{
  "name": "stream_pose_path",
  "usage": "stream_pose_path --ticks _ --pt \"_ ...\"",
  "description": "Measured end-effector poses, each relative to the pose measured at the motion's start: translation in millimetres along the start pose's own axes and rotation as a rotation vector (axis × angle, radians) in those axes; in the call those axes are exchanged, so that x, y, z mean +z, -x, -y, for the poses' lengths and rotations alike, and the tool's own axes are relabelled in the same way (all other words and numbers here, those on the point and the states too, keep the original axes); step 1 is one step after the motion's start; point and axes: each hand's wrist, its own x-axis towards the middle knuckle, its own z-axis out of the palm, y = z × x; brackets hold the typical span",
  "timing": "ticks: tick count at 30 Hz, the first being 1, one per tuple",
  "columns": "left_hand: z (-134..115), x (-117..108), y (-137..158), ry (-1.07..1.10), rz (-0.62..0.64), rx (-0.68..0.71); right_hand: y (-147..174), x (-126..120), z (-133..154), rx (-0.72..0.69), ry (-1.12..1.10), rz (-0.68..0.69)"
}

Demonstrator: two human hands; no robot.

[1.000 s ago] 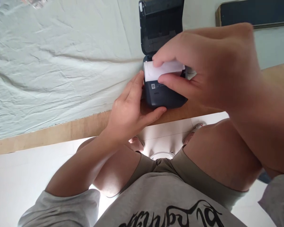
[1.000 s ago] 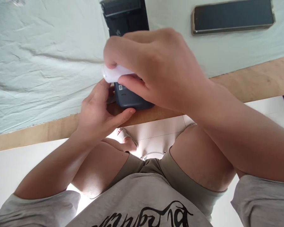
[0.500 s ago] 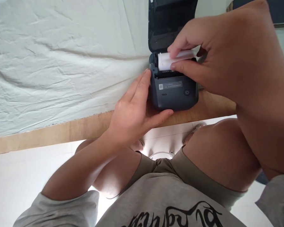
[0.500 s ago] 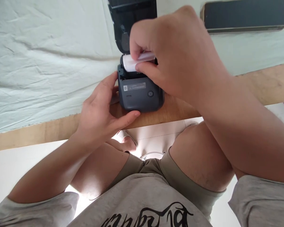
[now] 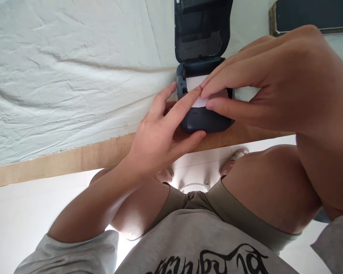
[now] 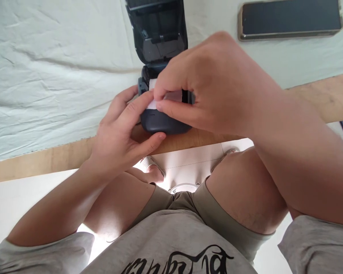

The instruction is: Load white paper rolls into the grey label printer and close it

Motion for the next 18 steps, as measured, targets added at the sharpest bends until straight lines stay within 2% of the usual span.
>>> stream_pose_path --ticks 3,5,8,10,11,14,18 --pt "0.6 0.7 1.2 -0.016 -0.032 0.023 0.2 -1.7 1.5 0.015 -0.012 0.000" --pt "0.2 1.4 1.9 -0.022 -0.059 0.037 -1.7 -3.9 4.6 0.035 0.029 -0.052" --pt "-0.8 2.3 2.6 -0.029 -0.063 0.029 -6.0 -5.9 6.3 0.233 0.144 -0.189" --pt "-1.0 3.0 2.7 -0.033 -0.065 0.024 -8.7 -4.9 3.1 0.382 0.165 -0.204" --pt "-0.9 3.4 2.7 -0.031 -0.074 0.031 -9.7 -3.8 0.4 0.412 0.138 -0.178" --pt "-0.2 4.7 2.7 -0.015 -0.090 0.055 -10.0 -1.4 -7.5 0.395 0.013 -0.122" --pt "0.1 5.6 2.4 -0.025 -0.096 0.051 -6.0 -4.2 -10.4 0.430 -0.001 -0.238"
